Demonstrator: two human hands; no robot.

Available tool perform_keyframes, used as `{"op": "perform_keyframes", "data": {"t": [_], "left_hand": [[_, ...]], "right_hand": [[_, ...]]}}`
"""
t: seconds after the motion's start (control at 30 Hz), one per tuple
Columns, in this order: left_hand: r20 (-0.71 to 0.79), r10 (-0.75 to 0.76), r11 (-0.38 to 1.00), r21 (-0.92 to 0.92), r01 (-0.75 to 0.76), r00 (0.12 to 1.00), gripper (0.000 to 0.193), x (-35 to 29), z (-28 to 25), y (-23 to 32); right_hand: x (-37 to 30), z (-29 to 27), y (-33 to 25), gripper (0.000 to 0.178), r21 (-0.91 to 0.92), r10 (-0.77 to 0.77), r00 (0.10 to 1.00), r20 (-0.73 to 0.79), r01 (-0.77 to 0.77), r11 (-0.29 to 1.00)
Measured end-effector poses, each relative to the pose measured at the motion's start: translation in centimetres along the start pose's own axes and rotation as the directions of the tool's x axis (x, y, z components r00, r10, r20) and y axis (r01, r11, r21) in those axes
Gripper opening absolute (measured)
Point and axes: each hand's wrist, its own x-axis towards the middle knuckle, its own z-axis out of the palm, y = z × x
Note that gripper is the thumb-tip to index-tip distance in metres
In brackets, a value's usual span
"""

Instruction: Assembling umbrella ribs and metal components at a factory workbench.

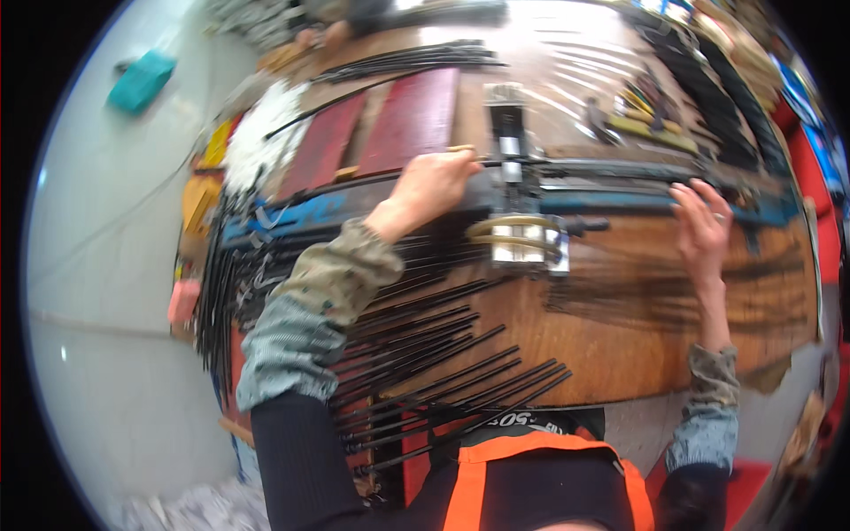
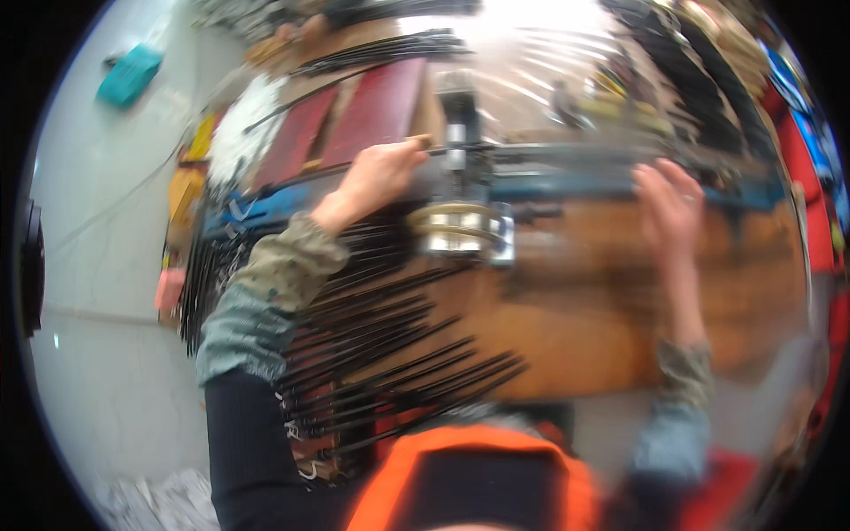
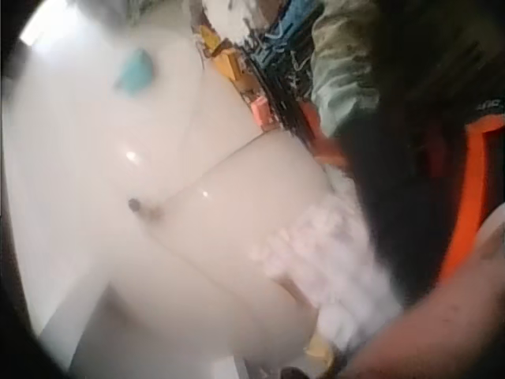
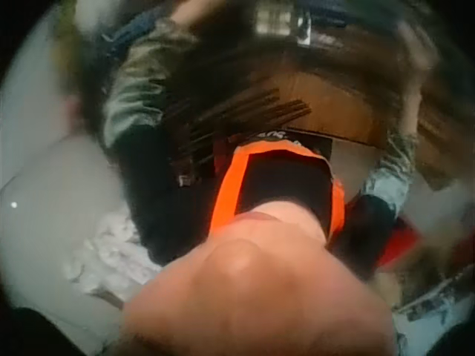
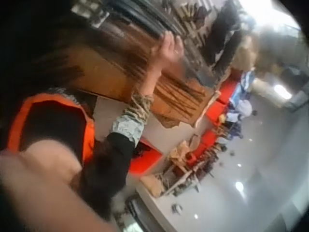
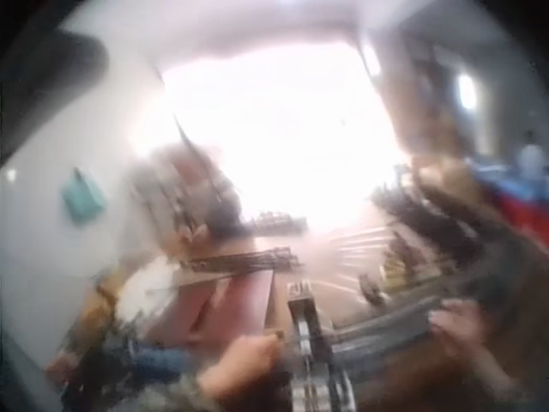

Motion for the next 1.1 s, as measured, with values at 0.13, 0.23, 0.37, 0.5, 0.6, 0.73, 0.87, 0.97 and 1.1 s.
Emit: {"op": "perform_keyframes", "data": {"t": [0.13,0.23,0.37,0.5,0.6,0.73,0.87,0.97,1.1], "left_hand": [[-0.018,-0.107,0.988,0.113,0.109,0.994,0.022,0.2,0.3,0.6],[0.009,-0.111,0.985,0.132,0.109,0.994,0.023,0.3,0.7,0.7],[0.004,-0.097,0.987,0.126,0.095,0.995,0.023,-0.2,0.7,1.0],[-0.039,-0.062,0.992,0.111,0.066,0.997,0.022,-0.1,1.6,1.1],[-0.142,0.044,0.980,0.196,-0.015,0.989,0.020,-0.1,1.7,0.5],[-0.247,0.236,0.952,0.255,-0.172,0.940,0.019,0.7,2.0,-0.1],[-0.287,0.385,0.866,0.442,-0.235,0.877,0.015,0.5,1.1,-3.2],[-0.288,0.325,0.876,0.452,-0.172,0.900,0.011,-2.1,0.1,-8.4],[-0.504,0.125,0.860,0.485,0.160,0.855,0.013,-7.2,0.4,-6.1]], "right_hand": [[-1.6,-0.5,-3.4,0.022,0.085,0.082,0.994,0.069,-0.088,0.992],[-1.5,-0.2,-5.6,0.022,0.175,0.091,0.992,0.092,-0.106,0.979],[-0.2,1.1,-8.3,0.022,0.338,0.080,0.988,0.134,-0.122,0.933],[-0.9,3.5,-9.2,0.019,0.630,0.151,0.949,0.276,-0.297,0.718],[-0.1,4.2,-9.0,0.015,0.665,0.166,0.944,0.287,-0.320,0.674],[1.2,3.9,-9.3,0.015,0.677,0.266,0.846,0.462,-0.530,0.511],[-3.3,1.0,-11.9,0.026,0.273,0.055,0.908,0.416,-0.182,0.944],[-6.4,-1.4,-16.7,0.034,0.335,-0.211,0.846,0.490,0.041,0.941],[-6.2,-0.4,-17.0,0.035,0.371,-0.280,0.810,0.515,0.083,0.925]]}}
